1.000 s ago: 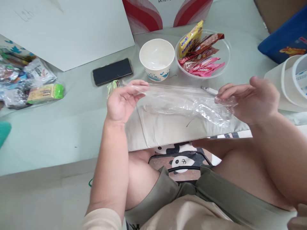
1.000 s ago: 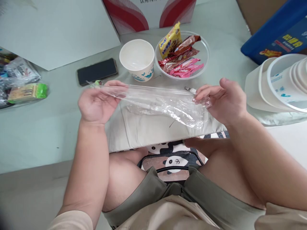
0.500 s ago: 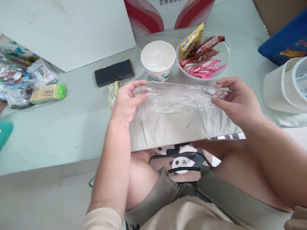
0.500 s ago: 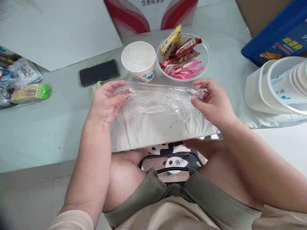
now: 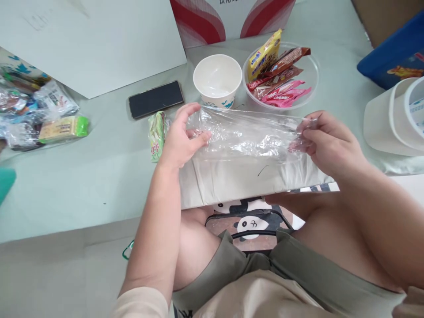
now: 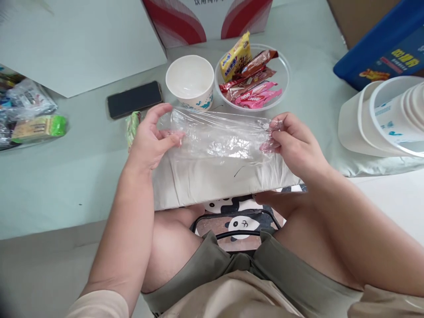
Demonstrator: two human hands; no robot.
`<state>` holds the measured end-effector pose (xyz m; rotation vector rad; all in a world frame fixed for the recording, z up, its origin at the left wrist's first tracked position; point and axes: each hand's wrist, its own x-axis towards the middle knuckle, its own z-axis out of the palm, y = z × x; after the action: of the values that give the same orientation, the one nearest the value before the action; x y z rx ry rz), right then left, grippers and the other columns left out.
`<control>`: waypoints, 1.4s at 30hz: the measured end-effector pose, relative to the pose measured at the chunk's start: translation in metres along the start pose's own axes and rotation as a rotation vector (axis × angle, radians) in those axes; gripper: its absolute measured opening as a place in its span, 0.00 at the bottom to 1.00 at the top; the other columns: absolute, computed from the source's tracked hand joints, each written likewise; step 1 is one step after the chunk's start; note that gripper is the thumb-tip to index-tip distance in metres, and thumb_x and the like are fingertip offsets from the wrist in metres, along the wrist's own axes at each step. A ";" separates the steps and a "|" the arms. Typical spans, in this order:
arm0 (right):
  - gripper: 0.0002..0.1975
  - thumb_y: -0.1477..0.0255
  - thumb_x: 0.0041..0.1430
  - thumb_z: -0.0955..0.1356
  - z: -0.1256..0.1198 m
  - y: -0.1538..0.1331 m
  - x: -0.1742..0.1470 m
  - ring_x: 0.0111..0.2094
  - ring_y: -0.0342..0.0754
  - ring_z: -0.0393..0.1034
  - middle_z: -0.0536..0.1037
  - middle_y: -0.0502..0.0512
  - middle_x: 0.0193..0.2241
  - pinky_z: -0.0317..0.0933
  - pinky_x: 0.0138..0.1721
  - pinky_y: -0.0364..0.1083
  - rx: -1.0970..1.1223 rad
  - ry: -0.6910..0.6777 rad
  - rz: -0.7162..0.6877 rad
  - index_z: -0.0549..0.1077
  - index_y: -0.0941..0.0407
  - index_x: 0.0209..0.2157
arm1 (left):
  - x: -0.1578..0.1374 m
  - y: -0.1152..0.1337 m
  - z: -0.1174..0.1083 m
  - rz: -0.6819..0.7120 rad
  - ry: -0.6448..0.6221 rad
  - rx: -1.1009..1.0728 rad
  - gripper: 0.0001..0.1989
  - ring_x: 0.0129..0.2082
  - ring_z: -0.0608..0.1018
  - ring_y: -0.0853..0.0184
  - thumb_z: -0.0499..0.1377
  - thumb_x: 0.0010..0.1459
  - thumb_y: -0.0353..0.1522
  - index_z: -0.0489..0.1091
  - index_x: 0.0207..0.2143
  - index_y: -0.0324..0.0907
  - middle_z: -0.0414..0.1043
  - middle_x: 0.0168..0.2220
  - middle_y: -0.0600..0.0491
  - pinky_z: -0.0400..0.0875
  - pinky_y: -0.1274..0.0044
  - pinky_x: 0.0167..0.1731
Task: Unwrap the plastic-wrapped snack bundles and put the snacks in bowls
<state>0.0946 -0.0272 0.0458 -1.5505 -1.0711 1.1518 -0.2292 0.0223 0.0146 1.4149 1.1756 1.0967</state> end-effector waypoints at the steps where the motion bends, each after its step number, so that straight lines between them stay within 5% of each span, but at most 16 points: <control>1: 0.09 0.77 0.49 0.68 0.001 0.001 0.001 0.21 0.39 0.66 0.70 0.45 0.28 0.60 0.23 0.42 -0.007 0.017 -0.008 0.68 0.52 0.34 | -0.001 0.001 0.001 0.001 0.008 -0.005 0.36 0.52 0.81 0.55 0.77 0.45 0.40 0.72 0.56 0.53 0.56 0.71 0.50 0.82 0.68 0.45; 5: 0.11 0.79 0.52 0.68 -0.001 0.003 0.004 0.14 0.37 0.56 0.69 0.45 0.29 0.49 0.14 0.43 -0.076 0.078 -0.078 0.66 0.51 0.36 | -0.004 0.011 0.006 -0.053 0.051 -0.108 0.37 0.45 0.83 0.60 0.78 0.41 0.34 0.74 0.55 0.55 0.61 0.69 0.50 0.80 0.74 0.37; 11: 0.17 0.76 0.52 0.72 -0.010 -0.004 -0.010 0.17 0.37 0.62 0.76 0.51 0.43 0.54 0.18 0.44 -0.377 0.137 -0.071 0.70 0.51 0.44 | -0.009 0.029 0.003 -0.105 0.034 -0.251 0.34 0.43 0.83 0.61 0.77 0.40 0.32 0.76 0.52 0.54 0.65 0.67 0.53 0.78 0.75 0.33; 14: 0.14 0.74 0.50 0.73 -0.015 -0.007 -0.015 0.22 0.39 0.66 0.77 0.50 0.41 0.56 0.23 0.44 -0.460 0.237 -0.183 0.72 0.52 0.41 | -0.010 0.034 -0.002 -0.108 -0.048 -0.312 0.33 0.48 0.82 0.59 0.77 0.39 0.35 0.77 0.51 0.55 0.66 0.67 0.53 0.79 0.75 0.34; 16: 0.11 0.73 0.51 0.73 -0.013 -0.007 -0.015 0.26 0.41 0.69 0.76 0.50 0.35 0.62 0.28 0.45 -0.312 0.233 -0.326 0.72 0.53 0.37 | -0.010 0.036 -0.001 -0.096 -0.109 -0.336 0.34 0.56 0.78 0.54 0.77 0.38 0.36 0.77 0.51 0.52 0.69 0.65 0.51 0.80 0.73 0.41; 18: 0.11 0.69 0.53 0.74 -0.005 -0.005 -0.013 0.34 0.45 0.74 0.77 0.52 0.34 0.69 0.39 0.47 -0.103 0.051 -0.385 0.73 0.53 0.39 | -0.010 0.038 0.003 -0.090 -0.170 -0.337 0.35 0.62 0.74 0.51 0.78 0.35 0.36 0.78 0.50 0.48 0.71 0.63 0.48 0.79 0.71 0.46; 21: 0.24 0.63 0.51 0.77 0.018 -0.001 -0.012 0.49 0.50 0.77 0.80 0.57 0.47 0.72 0.52 0.51 0.037 -0.367 -0.259 0.72 0.52 0.48 | -0.011 0.040 0.013 -0.149 -0.295 -0.330 0.36 0.58 0.77 0.50 0.79 0.32 0.34 0.78 0.49 0.45 0.73 0.60 0.45 0.80 0.71 0.44; 23: 0.30 0.63 0.47 0.79 0.035 0.003 -0.012 0.47 0.51 0.78 0.81 0.57 0.47 0.75 0.48 0.51 0.015 -0.594 -0.153 0.71 0.51 0.51 | -0.012 0.040 0.018 -0.231 -0.388 -0.324 0.38 0.50 0.81 0.52 0.79 0.32 0.33 0.78 0.50 0.45 0.73 0.60 0.44 0.80 0.71 0.38; 27: 0.09 0.67 0.55 0.74 0.054 0.006 -0.013 0.23 0.42 0.72 0.78 0.48 0.26 0.68 0.24 0.43 -0.180 -0.866 -0.011 0.75 0.53 0.37 | -0.010 0.032 0.019 -0.211 -0.331 -0.335 0.40 0.47 0.82 0.56 0.79 0.32 0.34 0.75 0.52 0.51 0.71 0.62 0.48 0.78 0.74 0.34; 31: 0.07 0.66 0.56 0.72 0.052 0.005 -0.013 0.21 0.41 0.70 0.74 0.45 0.22 0.64 0.22 0.42 -0.137 -0.646 -0.049 0.71 0.53 0.31 | -0.010 0.023 0.025 -0.151 -0.093 -0.445 0.31 0.55 0.80 0.56 0.73 0.46 0.47 0.70 0.52 0.55 0.74 0.58 0.52 0.78 0.70 0.46; 34: 0.10 0.64 0.57 0.72 0.050 0.004 -0.014 0.23 0.42 0.72 0.75 0.46 0.24 0.66 0.24 0.43 -0.036 -0.465 -0.119 0.69 0.53 0.34 | -0.015 0.020 0.042 -0.286 -0.206 -0.542 0.31 0.55 0.81 0.56 0.70 0.49 0.52 0.69 0.51 0.50 0.77 0.55 0.48 0.77 0.66 0.50; 38: 0.11 0.63 0.60 0.71 0.046 0.002 -0.017 0.21 0.43 0.71 0.74 0.45 0.22 0.67 0.25 0.44 -0.056 -0.351 -0.190 0.70 0.52 0.39 | -0.019 0.020 0.063 -0.459 -0.381 -0.511 0.28 0.36 0.83 0.66 0.76 0.43 0.37 0.72 0.46 0.43 0.81 0.38 0.52 0.77 0.75 0.39; 42: 0.11 0.62 0.63 0.69 0.037 0.003 -0.017 0.23 0.45 0.73 0.77 0.47 0.24 0.70 0.29 0.48 -0.185 -0.301 -0.240 0.73 0.51 0.45 | -0.016 0.022 0.066 -0.327 -0.277 -0.382 0.10 0.25 0.76 0.76 0.70 0.50 0.31 0.72 0.33 0.41 0.74 0.28 0.59 0.73 0.81 0.29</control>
<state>0.0556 -0.0378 0.0400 -1.3655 -1.5571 1.1670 -0.1636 -0.0038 0.0261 0.9984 0.9005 0.8109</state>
